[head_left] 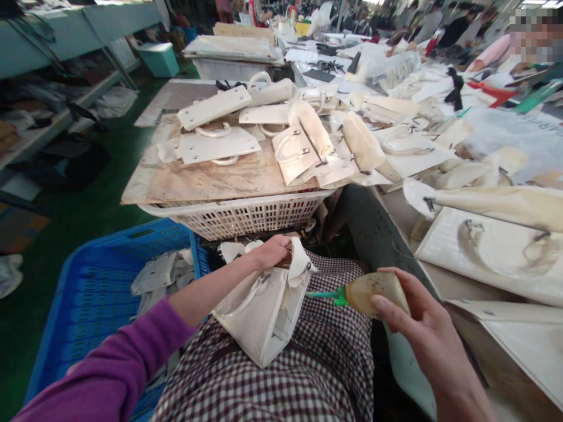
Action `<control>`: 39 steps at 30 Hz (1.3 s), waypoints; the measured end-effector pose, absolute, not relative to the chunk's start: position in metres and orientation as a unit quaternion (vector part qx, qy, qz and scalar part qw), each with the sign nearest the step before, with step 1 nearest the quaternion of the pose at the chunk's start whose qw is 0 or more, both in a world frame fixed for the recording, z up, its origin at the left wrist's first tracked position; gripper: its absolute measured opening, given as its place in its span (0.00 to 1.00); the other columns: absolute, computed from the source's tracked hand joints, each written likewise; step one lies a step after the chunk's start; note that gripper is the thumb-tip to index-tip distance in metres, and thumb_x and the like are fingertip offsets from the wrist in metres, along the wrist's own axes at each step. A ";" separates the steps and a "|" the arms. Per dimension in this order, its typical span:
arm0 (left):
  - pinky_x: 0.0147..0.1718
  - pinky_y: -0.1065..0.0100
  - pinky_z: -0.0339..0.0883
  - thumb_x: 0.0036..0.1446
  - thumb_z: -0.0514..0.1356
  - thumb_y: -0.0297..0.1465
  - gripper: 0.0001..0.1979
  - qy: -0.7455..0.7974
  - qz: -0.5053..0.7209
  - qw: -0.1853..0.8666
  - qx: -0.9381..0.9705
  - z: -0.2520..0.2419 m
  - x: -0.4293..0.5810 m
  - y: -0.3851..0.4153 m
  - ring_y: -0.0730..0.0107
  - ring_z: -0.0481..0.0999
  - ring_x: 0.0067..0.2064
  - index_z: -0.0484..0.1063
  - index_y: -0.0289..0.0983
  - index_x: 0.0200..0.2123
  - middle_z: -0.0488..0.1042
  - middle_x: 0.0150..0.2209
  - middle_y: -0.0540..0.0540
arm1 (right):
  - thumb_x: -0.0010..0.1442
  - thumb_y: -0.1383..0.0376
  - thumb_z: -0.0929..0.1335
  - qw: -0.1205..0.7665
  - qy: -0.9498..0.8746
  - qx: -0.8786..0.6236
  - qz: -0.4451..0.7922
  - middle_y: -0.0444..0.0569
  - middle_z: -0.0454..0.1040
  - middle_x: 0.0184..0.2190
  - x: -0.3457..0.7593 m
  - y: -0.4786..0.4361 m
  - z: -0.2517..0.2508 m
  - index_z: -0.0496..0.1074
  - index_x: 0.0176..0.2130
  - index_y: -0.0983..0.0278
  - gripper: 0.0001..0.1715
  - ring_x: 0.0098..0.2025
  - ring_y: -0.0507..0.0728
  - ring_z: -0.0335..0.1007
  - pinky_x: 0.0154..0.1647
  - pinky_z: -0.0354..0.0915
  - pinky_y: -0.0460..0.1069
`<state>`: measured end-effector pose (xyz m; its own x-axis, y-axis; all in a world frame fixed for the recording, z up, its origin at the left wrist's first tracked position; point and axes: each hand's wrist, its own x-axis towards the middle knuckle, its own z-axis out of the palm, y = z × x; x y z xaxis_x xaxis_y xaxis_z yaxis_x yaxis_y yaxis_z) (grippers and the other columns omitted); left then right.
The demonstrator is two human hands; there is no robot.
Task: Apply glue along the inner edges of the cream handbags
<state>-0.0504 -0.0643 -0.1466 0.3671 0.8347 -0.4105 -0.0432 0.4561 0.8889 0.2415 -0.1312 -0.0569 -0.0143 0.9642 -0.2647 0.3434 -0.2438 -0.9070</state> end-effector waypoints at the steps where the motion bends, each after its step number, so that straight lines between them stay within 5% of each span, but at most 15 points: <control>1: 0.26 0.72 0.63 0.32 0.58 0.24 0.06 0.471 0.308 0.714 0.417 -0.146 -0.050 -0.064 0.72 0.70 0.25 0.73 0.32 0.20 0.72 0.22 0.51 | 0.50 0.47 0.77 0.338 -0.510 -0.626 0.483 0.50 0.79 0.41 0.243 -0.133 -0.063 0.72 0.52 0.60 0.36 0.41 0.62 0.77 0.38 0.73 0.50; 21: 0.27 0.72 0.63 0.32 0.57 0.23 0.07 0.475 0.313 0.704 0.426 -0.149 -0.050 -0.061 0.71 0.71 0.27 0.74 0.33 0.20 0.73 0.23 0.51 | 0.49 0.47 0.77 0.350 -0.521 -0.647 0.433 0.51 0.79 0.43 0.238 -0.136 -0.101 0.72 0.52 0.61 0.36 0.41 0.63 0.76 0.42 0.72 0.53; 29: 0.22 0.72 0.56 0.32 0.58 0.24 0.02 0.466 0.301 0.717 0.422 -0.155 -0.049 -0.061 0.73 0.66 0.23 0.70 0.33 0.17 0.70 0.20 0.51 | 0.50 0.47 0.76 0.296 -0.544 -0.636 0.461 0.48 0.79 0.36 0.239 -0.143 -0.090 0.74 0.48 0.61 0.32 0.34 0.60 0.74 0.29 0.69 0.49; 33: 0.24 0.71 0.61 0.32 0.59 0.24 0.03 0.467 0.302 0.714 0.426 -0.156 -0.049 -0.061 0.71 0.68 0.24 0.71 0.34 0.18 0.69 0.19 0.52 | 0.50 0.46 0.76 0.281 -0.543 -0.613 0.500 0.47 0.78 0.33 0.234 -0.152 -0.079 0.75 0.47 0.61 0.31 0.31 0.60 0.74 0.24 0.67 0.48; 39: 0.28 0.69 0.67 0.33 0.59 0.23 0.04 0.472 0.306 0.701 0.439 -0.152 -0.047 -0.060 0.68 0.72 0.28 0.73 0.33 0.19 0.71 0.20 0.51 | 0.52 0.45 0.76 0.280 -0.553 -0.624 0.476 0.48 0.78 0.36 0.237 -0.148 -0.083 0.74 0.49 0.60 0.32 0.35 0.60 0.74 0.33 0.70 0.50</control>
<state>-0.0471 -0.0595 -0.1518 0.3670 0.8429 -0.3935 -0.0136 0.4278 0.9037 0.2366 -0.1481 -0.0830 -0.0643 0.9565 -0.2845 0.4247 -0.2317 -0.8752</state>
